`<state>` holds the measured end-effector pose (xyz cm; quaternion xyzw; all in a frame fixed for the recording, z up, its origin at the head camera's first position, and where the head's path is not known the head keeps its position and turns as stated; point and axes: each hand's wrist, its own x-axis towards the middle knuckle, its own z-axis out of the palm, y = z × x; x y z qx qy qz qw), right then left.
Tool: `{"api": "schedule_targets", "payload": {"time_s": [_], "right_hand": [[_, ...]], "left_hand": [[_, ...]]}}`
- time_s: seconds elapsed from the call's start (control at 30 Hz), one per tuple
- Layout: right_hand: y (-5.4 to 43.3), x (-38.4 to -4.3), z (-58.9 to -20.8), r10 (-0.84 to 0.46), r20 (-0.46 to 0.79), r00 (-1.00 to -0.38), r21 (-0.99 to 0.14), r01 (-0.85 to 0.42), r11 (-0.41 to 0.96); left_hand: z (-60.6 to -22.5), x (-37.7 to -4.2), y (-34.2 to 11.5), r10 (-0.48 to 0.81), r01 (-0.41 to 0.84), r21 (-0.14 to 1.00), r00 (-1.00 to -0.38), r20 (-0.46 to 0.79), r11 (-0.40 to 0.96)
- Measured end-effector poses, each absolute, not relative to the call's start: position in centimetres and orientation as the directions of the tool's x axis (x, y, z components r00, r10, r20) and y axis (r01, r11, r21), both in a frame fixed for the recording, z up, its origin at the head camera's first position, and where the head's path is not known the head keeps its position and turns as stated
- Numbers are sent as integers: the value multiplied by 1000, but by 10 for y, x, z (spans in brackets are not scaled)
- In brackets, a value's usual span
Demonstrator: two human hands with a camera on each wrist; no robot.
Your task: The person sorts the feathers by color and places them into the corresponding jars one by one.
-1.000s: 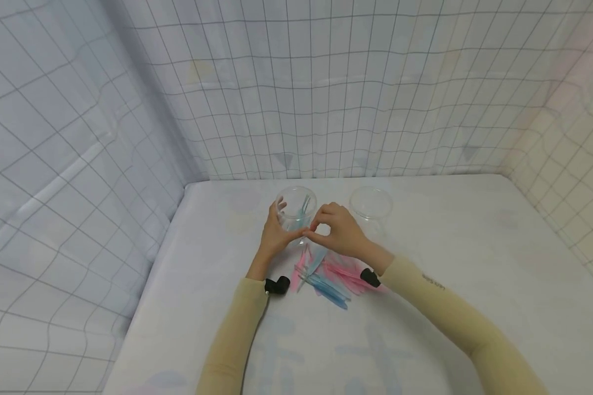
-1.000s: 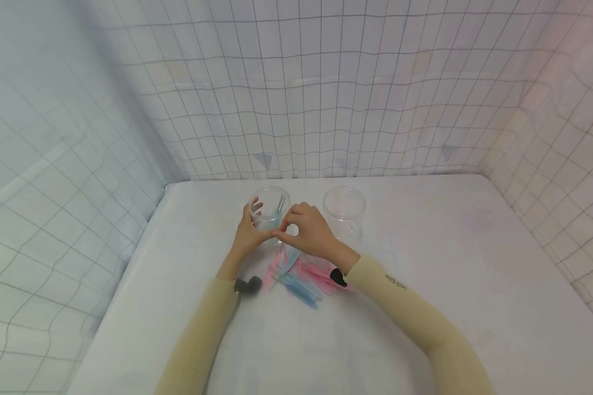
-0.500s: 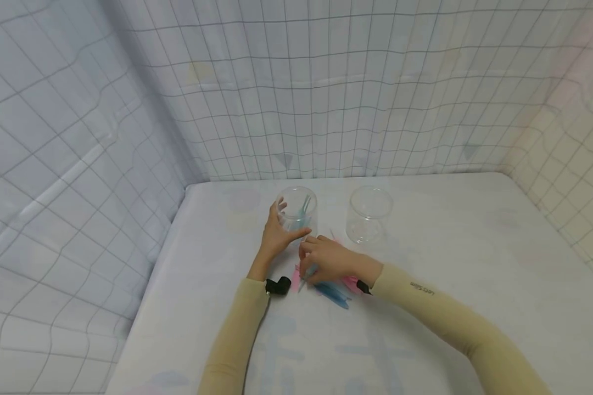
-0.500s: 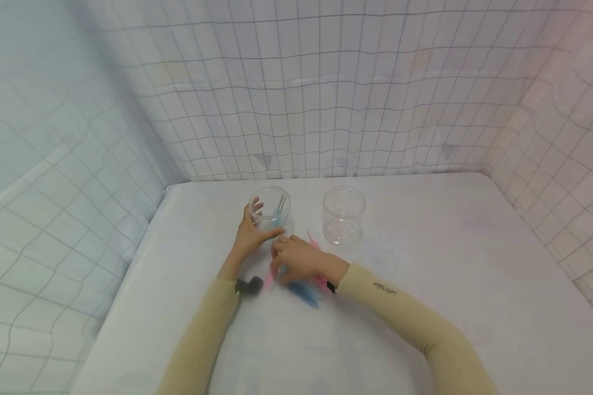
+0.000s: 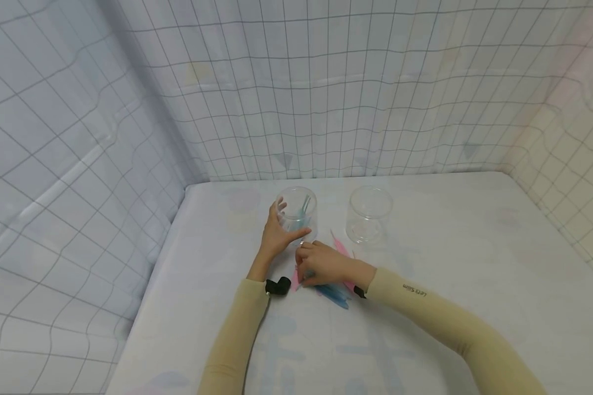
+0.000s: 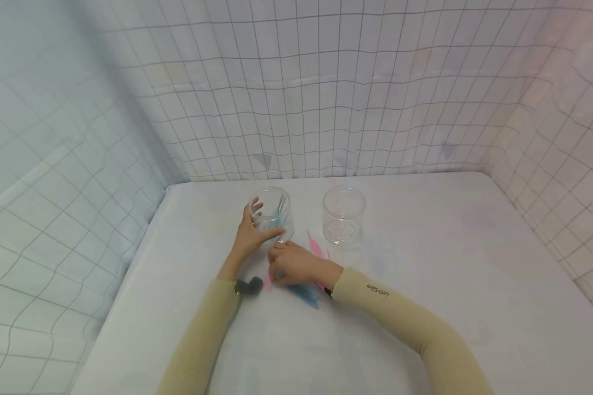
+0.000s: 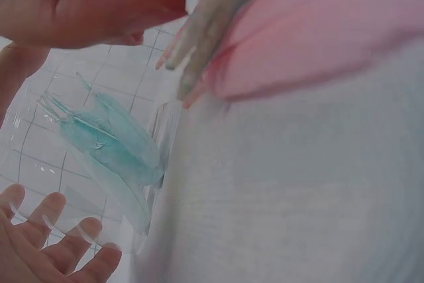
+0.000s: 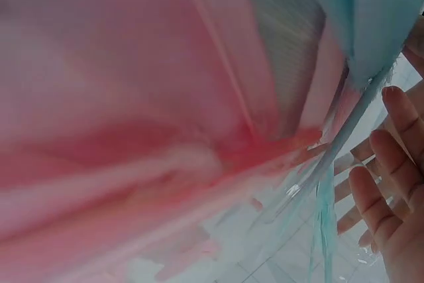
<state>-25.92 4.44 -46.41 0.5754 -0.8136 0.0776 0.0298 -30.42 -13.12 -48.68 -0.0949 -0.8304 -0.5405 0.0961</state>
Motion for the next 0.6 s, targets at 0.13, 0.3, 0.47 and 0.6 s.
{"api": "schedule_targets", "payload": {"time_s": [0.13,0.3,0.47,0.6], "right_hand": [[47,-258,-458,-922,201,-331,-85,-943,320],[57,-263,-439,-859,377,-346,-143,-938,316],[68,-276,-416,-708,608,-360,-235,-933,273],[73,-285,-399,-492,704,-512,-469,-856,219]], "left_hand": [[-487,-304,-132,57,253,880,-966,251,403],[-486,-304,-133,72,261,871,-964,254,416],[-485,-304,-133,78,270,872,-962,261,407],[-486,-304,-133,73,254,881,-967,246,399]]}}
